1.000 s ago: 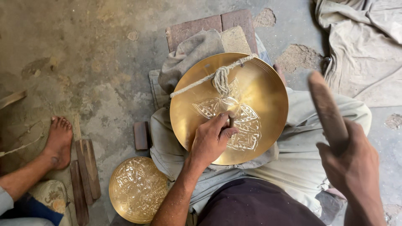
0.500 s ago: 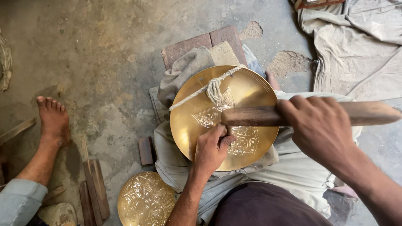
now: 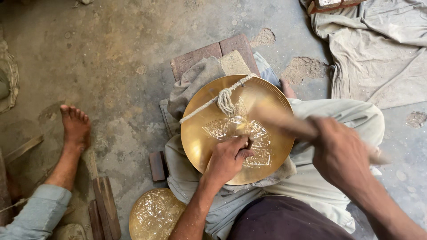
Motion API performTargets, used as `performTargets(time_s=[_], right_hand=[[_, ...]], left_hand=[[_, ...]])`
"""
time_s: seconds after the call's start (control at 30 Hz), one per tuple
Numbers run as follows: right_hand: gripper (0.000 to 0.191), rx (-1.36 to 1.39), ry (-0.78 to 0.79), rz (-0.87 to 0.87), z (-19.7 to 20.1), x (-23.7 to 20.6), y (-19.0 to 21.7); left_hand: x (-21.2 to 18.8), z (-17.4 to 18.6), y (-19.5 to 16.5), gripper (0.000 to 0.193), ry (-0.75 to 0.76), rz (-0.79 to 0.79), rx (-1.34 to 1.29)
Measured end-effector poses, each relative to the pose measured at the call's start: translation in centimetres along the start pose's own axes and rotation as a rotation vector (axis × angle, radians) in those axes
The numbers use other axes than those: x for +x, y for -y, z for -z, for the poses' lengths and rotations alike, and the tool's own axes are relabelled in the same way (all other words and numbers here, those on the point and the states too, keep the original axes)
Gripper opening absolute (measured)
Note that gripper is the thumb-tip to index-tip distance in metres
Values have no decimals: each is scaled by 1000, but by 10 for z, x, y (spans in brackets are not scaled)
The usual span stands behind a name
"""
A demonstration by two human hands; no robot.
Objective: The person sits on the floor with a brass plate on their lap and hammers a small punch along a decorative pattern to emboss the design into the metal. They reposition the punch across the pattern and occasionally lift and turn the plate while continuing to hammer.
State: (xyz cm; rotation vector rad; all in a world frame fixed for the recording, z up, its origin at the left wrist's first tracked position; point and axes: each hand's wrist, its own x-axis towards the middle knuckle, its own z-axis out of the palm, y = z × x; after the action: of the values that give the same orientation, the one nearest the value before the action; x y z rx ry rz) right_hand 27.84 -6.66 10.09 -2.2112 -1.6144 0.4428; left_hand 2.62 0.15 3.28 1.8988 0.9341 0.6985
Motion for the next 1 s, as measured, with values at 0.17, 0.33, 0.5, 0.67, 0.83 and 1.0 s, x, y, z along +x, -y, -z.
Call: performTargets(time_s=[0.17, 0.33, 0.5, 0.67, 0.83, 1.0], right_hand=[[57, 254, -97, -280, -18, -41, -19], [55, 74, -69, -389, -35, -80, -32], [51, -94, -90, -233, -42, -97, -38], [53, -220, -46, -154, -43, -96, -40], [58, 106, -63, -371, -35, -78, -45], [50, 10, -145, -226, -20, -58, -35]], left_hand=[[18, 3, 0, 38, 205, -79, 6], [26, 0, 2, 35, 421, 9, -44], [27, -1, 1, 35, 502, -14, 111], [28, 3, -4, 37, 492, 66, -12], [25, 14, -8, 32, 275, 26, 92], [24, 14, -6, 38, 218, -75, 104]])
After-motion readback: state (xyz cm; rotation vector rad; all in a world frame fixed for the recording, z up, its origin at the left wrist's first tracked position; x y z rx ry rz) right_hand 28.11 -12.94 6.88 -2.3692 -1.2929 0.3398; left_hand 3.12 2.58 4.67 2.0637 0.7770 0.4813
